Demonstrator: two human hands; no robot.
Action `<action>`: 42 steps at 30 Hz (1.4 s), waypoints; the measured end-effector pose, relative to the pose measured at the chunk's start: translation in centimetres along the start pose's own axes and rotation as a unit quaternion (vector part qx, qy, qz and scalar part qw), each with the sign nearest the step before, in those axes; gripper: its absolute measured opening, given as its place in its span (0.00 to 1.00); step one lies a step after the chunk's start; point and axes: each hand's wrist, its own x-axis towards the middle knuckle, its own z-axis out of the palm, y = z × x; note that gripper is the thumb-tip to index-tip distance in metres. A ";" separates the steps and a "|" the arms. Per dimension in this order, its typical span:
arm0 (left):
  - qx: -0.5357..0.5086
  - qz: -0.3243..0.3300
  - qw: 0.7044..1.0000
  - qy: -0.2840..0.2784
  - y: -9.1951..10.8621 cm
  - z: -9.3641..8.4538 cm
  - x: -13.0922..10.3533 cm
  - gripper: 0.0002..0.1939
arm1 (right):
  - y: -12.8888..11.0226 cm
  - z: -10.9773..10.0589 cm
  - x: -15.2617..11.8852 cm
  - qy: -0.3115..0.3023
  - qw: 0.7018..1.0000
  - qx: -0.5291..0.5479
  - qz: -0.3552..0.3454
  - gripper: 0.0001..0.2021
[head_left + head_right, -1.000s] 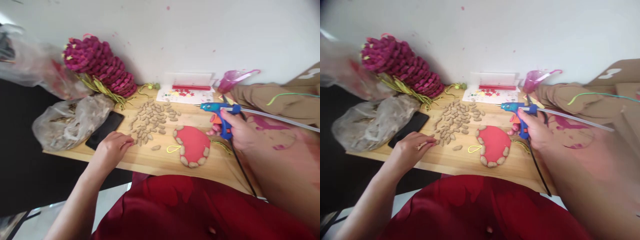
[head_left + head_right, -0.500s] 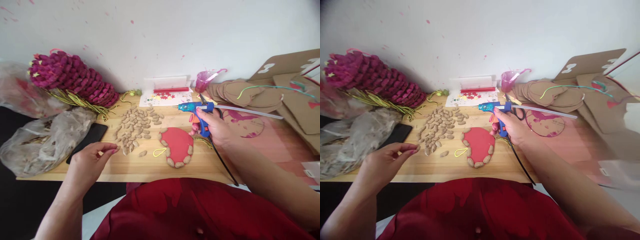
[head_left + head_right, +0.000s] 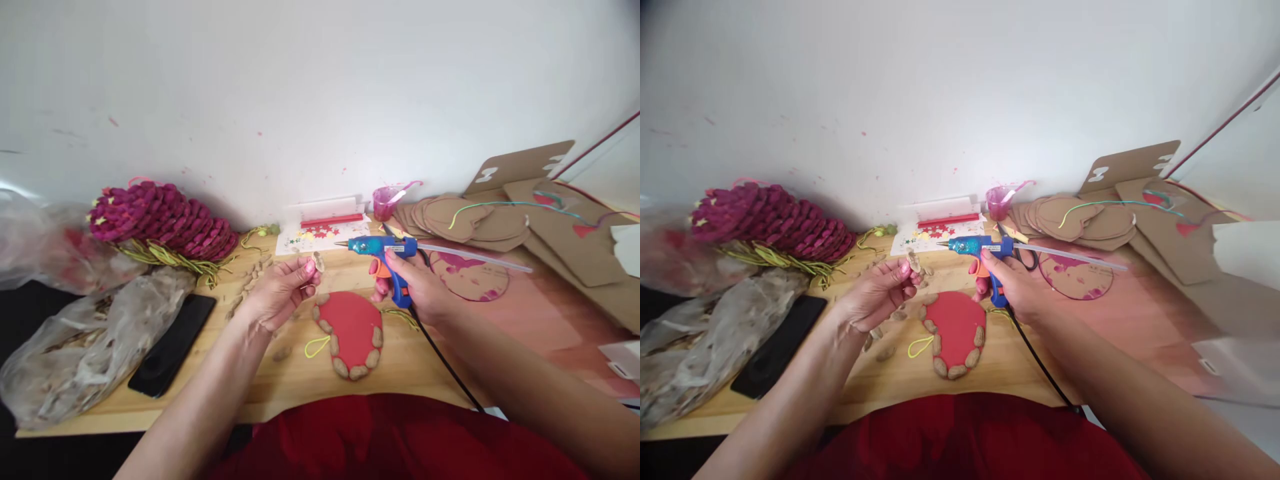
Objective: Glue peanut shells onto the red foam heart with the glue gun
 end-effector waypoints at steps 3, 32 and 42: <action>-0.026 0.001 0.999 -0.022 0.1 0.5 1.7 0.19 | -0.5 0.2 -0.6 -0.019 0.999 -0.031 -0.029 0.19; 0.061 0.056 0.996 -0.038 -1.0 -0.6 2.7 0.20 | -0.8 1.2 -3.3 -0.029 0.944 -0.293 -0.151 0.18; 0.063 0.051 0.996 -0.041 -1.0 -0.7 2.6 0.20 | -1.2 1.3 -3.3 -0.034 0.936 -0.308 -0.164 0.18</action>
